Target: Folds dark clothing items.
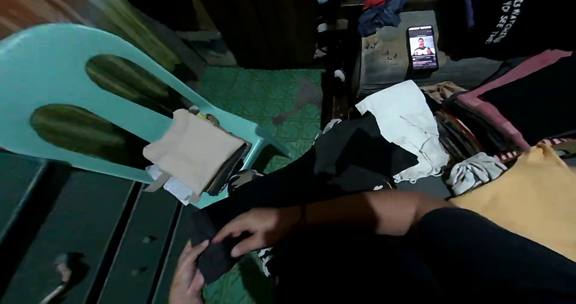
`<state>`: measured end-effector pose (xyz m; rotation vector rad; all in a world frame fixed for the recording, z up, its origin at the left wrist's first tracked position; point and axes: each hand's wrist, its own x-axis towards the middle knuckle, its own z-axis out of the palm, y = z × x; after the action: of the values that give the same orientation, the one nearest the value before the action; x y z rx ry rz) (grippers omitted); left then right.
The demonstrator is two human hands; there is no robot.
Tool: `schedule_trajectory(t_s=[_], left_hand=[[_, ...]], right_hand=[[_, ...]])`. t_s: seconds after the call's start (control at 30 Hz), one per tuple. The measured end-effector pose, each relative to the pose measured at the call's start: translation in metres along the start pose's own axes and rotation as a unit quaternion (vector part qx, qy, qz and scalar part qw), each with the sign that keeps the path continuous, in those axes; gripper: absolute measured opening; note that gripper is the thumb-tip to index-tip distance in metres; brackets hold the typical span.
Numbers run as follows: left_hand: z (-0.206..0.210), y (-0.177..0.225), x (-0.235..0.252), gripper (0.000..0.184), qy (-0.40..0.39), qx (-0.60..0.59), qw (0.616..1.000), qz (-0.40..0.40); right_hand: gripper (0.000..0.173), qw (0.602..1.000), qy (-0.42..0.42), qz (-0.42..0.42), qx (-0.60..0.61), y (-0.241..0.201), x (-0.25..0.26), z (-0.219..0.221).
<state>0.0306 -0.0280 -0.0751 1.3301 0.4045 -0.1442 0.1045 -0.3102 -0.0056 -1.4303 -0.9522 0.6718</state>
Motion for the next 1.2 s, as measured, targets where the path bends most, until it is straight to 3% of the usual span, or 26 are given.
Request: schedule_trajectory(t_s=[0.17,0.33,0.4,0.47,0.57,0.67,0.73,0.83,0.93,1.1,1.2], left_hand=[[-0.001,-0.008,0.005,0.060,0.055,0.013,0.998,0.012],[-0.003,-0.019,0.012,0.056,0.091,0.046,0.993,-0.065],[0.001,-0.030,0.021,0.054,0.092,0.070,0.989,-0.088],[0.003,-0.043,0.027,0.067,0.110,0.133,0.982,-0.072],[0.020,-0.049,0.015,0.082,0.111,0.241,0.963,0.048],[0.041,-0.047,-0.002,0.076,0.044,0.335,0.920,0.198],[0.050,-0.051,-0.009,0.068,0.013,0.417,0.863,0.286],[0.068,-0.055,-0.012,0.053,0.025,0.491,0.808,0.326],[0.088,-0.052,-0.001,0.043,0.029,0.535,0.753,0.383],[0.135,-0.042,0.013,0.048,-0.005,0.615,0.710,0.344],[0.161,-0.039,0.019,0.038,0.013,0.639,0.687,0.347]], right_hand=[[0.037,0.983,0.144,0.015,-0.115,0.020,-0.083,-0.058],[0.042,0.873,0.216,0.113,-0.422,0.054,-0.159,-0.107],[0.049,0.851,0.232,0.124,-0.455,0.065,-0.180,-0.116],[0.061,0.839,0.250,0.147,-0.461,0.073,-0.193,-0.119],[0.074,0.823,0.270,0.180,-0.466,0.085,-0.200,-0.120],[0.081,0.815,0.272,0.187,-0.476,0.088,-0.200,-0.117],[0.093,0.809,0.265,0.189,-0.489,0.086,-0.199,-0.116],[0.101,0.796,0.244,0.175,-0.526,0.080,-0.192,-0.111],[0.088,0.801,0.185,0.135,-0.553,0.071,-0.167,-0.098],[0.065,0.813,0.083,0.089,-0.570,0.075,-0.105,-0.075],[0.033,0.820,0.087,0.067,-0.562,0.082,-0.085,-0.074]])
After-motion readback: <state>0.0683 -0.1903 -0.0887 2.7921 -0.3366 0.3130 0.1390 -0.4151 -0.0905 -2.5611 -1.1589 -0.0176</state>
